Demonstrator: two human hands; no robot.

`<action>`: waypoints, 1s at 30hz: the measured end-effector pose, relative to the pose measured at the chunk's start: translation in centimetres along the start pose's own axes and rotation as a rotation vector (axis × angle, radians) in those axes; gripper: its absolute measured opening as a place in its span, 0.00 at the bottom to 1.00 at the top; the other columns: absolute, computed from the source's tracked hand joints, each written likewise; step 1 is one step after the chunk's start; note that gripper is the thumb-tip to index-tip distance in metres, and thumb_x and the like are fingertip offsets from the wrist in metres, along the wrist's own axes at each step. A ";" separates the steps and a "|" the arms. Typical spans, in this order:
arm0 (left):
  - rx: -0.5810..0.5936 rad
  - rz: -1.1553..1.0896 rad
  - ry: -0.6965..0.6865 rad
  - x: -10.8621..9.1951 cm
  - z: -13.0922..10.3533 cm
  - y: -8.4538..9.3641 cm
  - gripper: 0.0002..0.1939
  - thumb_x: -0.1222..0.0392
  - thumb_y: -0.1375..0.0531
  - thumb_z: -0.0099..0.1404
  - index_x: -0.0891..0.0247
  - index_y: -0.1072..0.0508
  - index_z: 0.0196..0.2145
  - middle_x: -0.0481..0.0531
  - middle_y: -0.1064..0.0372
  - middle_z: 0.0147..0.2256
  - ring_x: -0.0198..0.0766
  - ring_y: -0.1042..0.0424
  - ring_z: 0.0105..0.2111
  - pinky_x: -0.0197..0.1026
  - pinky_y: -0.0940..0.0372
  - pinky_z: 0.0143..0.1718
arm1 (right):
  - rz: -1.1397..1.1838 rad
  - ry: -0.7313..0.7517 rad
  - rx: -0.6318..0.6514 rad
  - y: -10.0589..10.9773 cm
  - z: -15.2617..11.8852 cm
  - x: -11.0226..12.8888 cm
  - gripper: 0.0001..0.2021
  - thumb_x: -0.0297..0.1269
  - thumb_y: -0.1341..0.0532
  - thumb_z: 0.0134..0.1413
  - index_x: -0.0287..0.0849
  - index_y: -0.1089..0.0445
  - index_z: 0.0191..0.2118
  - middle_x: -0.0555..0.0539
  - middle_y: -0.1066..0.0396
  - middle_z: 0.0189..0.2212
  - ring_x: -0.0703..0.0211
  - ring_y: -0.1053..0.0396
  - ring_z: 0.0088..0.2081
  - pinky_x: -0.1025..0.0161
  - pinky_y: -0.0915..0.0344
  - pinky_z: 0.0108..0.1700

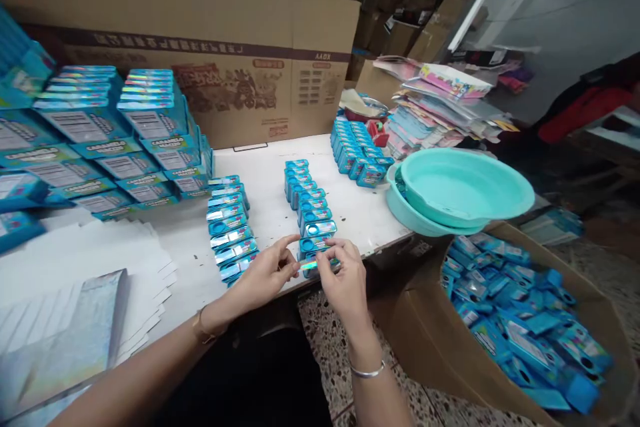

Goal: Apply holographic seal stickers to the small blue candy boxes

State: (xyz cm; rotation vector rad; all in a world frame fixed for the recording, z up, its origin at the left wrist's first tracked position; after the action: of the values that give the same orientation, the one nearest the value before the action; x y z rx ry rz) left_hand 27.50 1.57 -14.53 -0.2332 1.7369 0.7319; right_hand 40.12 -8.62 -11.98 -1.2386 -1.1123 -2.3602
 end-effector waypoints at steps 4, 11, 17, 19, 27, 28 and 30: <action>-0.028 0.312 -0.022 0.0 0.8 -0.4 0.31 0.65 0.49 0.67 0.67 0.46 0.67 0.53 0.24 0.35 0.44 0.25 0.37 0.43 0.35 0.42 | -0.063 -0.017 -0.058 -0.8 -0.4 -1.6 0.11 0.39 0.41 0.59 0.47 0.32 0.26 0.42 0.28 0.41 0.49 0.29 0.47 0.52 0.35 0.52; -0.030 0.512 0.061 0.7 1.6 -1.7 0.32 0.63 0.52 0.70 0.70 0.54 0.69 0.61 0.23 0.44 0.50 0.23 0.43 0.45 0.35 0.42 | -0.088 -0.045 -0.095 -1.5 -0.5 -3.3 0.11 0.38 0.42 0.60 0.46 0.33 0.26 0.43 0.29 0.42 0.52 0.28 0.45 0.56 0.33 0.48; 0.001 0.630 0.141 0.3 1.6 -2.5 0.34 0.65 0.53 0.70 0.69 0.59 0.70 0.63 0.21 0.42 0.51 0.21 0.41 0.43 0.36 0.38 | -0.028 -0.071 -0.103 -1.6 -0.5 -3.8 0.10 0.38 0.40 0.58 0.46 0.33 0.25 0.42 0.31 0.43 0.50 0.29 0.47 0.54 0.34 0.50; 0.006 0.650 0.147 0.1 1.6 -2.6 0.34 0.65 0.53 0.70 0.69 0.58 0.70 0.62 0.21 0.41 0.51 0.21 0.42 0.43 0.35 0.38 | 0.003 -0.090 -0.118 -1.7 -0.6 -4.2 0.11 0.38 0.40 0.57 0.46 0.34 0.24 0.42 0.30 0.43 0.50 0.29 0.48 0.52 0.34 0.51; -0.009 0.786 0.136 0.0 1.5 -2.9 0.36 0.69 0.52 0.68 0.70 0.58 0.71 0.65 0.21 0.42 0.54 0.21 0.41 0.46 0.33 0.39 | 0.227 -0.207 -0.196 -2.0 -0.8 -6.5 0.16 0.39 0.37 0.50 0.43 0.34 0.46 0.42 0.27 0.42 0.50 0.28 0.44 0.52 0.31 0.49; -0.011 0.811 0.139 0.1 1.6 -3.0 0.36 0.69 0.51 0.67 0.70 0.58 0.71 0.66 0.21 0.42 0.54 0.21 0.41 0.46 0.33 0.39 | 0.195 -0.193 -0.174 -2.0 -0.7 -6.2 0.16 0.38 0.38 0.51 0.43 0.33 0.47 0.41 0.27 0.44 0.49 0.29 0.46 0.51 0.32 0.51; -0.005 0.869 0.132 0.2 1.8 -3.4 0.38 0.71 0.50 0.66 0.72 0.58 0.71 0.67 0.21 0.42 0.54 0.21 0.41 0.47 0.33 0.40 | 0.131 -0.159 -0.142 -2.1 -0.7 -5.5 0.17 0.37 0.40 0.52 0.43 0.33 0.49 0.41 0.28 0.47 0.49 0.30 0.49 0.49 0.34 0.54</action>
State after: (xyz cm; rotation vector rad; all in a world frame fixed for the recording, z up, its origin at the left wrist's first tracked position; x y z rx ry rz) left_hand 30.63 0.03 -16.10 0.5224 1.9489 1.3587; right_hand 41.95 -8.36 -17.64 -1.5219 -0.8890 -2.3099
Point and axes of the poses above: each hand's wrist, its own z-axis towards the middle knuckle, its own y-axis out of the back of the hand, x = y × z, the point moved 7 cm from there along z, towards the middle knuckle
